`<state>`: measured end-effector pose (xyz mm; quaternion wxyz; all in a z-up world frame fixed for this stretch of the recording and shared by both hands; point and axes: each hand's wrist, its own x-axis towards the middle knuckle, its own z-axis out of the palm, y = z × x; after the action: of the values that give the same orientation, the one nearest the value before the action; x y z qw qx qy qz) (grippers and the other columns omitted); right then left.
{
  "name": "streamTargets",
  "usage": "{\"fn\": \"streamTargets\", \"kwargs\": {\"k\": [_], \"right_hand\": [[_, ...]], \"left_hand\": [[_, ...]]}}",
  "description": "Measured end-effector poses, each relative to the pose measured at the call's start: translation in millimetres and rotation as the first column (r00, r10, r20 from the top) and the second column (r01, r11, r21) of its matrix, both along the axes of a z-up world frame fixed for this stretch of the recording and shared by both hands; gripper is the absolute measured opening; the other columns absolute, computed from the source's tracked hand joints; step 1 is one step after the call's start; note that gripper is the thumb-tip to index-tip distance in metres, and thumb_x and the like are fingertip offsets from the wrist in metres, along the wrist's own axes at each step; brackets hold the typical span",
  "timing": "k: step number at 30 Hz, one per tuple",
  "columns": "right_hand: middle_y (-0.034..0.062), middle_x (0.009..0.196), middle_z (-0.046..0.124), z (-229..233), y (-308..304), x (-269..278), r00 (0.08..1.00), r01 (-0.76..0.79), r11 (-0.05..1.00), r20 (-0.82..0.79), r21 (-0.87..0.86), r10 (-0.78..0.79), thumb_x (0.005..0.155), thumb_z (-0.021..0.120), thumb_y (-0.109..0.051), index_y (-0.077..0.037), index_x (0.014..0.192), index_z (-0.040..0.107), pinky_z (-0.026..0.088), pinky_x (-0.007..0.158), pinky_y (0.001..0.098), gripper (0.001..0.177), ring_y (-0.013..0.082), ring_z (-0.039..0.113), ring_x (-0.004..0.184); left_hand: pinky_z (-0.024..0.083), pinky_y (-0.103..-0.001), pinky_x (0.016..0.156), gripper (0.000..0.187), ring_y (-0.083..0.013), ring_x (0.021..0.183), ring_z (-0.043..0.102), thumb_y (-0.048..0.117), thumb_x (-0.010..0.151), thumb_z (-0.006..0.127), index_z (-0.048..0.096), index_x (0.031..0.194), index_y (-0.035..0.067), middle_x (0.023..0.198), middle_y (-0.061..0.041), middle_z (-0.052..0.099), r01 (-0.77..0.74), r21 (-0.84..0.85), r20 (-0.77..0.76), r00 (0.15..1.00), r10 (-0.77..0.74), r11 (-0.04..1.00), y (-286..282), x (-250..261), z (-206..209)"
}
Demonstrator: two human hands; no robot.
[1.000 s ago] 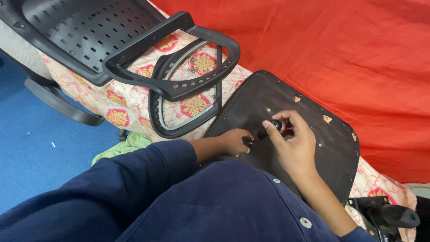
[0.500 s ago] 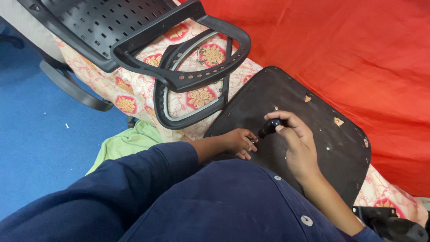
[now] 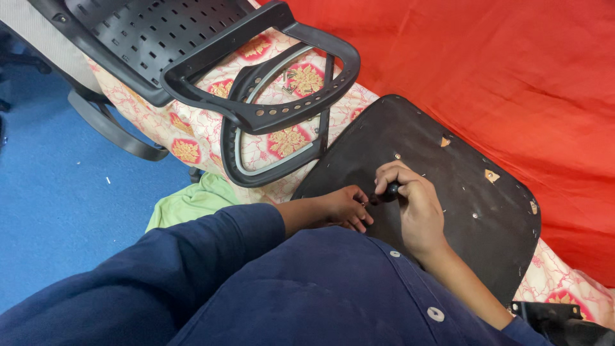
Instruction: The person uses a screwdriver to remove screws from the underside of a black chair seat. They loosen and extract several screws, placing them on the seat surface while the chair frame and other parts remain nearby.
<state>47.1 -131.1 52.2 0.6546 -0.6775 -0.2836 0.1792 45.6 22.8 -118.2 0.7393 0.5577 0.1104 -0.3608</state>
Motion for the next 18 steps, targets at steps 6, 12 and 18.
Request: {"fn": "streamTargets", "kwargs": {"k": [6,12,18], "right_hand": [[0.0098,0.078,0.062,-8,3,-4,0.995,0.004,0.999,-0.097,-0.037,-0.007,0.091,0.036,-0.007,0.002,0.106,0.061,0.049,0.076,0.0315,0.03,0.0163,0.058,0.076],[0.0052,0.078,0.056,-14,6,-8,0.991,0.102,0.994,-0.083,-0.048,-0.105,0.108,0.049,-0.019,-0.003,0.106,0.056,0.044,0.073,0.0276,0.017,0.0107,0.052,0.073],[0.0073,0.086,0.061,21,13,-15,0.838,0.403,0.848,0.511,-0.345,-0.191,0.103,0.062,-0.034,-0.003,0.092,0.063,0.048,0.063,0.0299,0.033,0.0146,0.059,0.069]], "left_hand": [[0.057,-0.035,0.062,0.046,-0.0258,0.076,0.071,0.005,0.087,0.067,0.048,0.129,0.002,0.102,-0.019,0.069,0.023,0.067,0.038,0.999,-0.026,0.997,4,3,6],[0.06,-0.036,0.065,0.054,-0.0261,0.082,0.072,0.003,0.084,0.069,0.048,0.134,-0.001,0.105,-0.019,0.068,0.029,0.042,0.097,0.995,-0.033,0.999,-2,3,-7],[0.064,-0.039,0.071,0.065,-0.0303,0.091,0.074,-0.002,0.083,0.063,0.036,0.142,-0.001,0.118,-0.02,0.067,0.021,0.023,0.115,0.993,-0.024,1.0,0,3,-8]]}}
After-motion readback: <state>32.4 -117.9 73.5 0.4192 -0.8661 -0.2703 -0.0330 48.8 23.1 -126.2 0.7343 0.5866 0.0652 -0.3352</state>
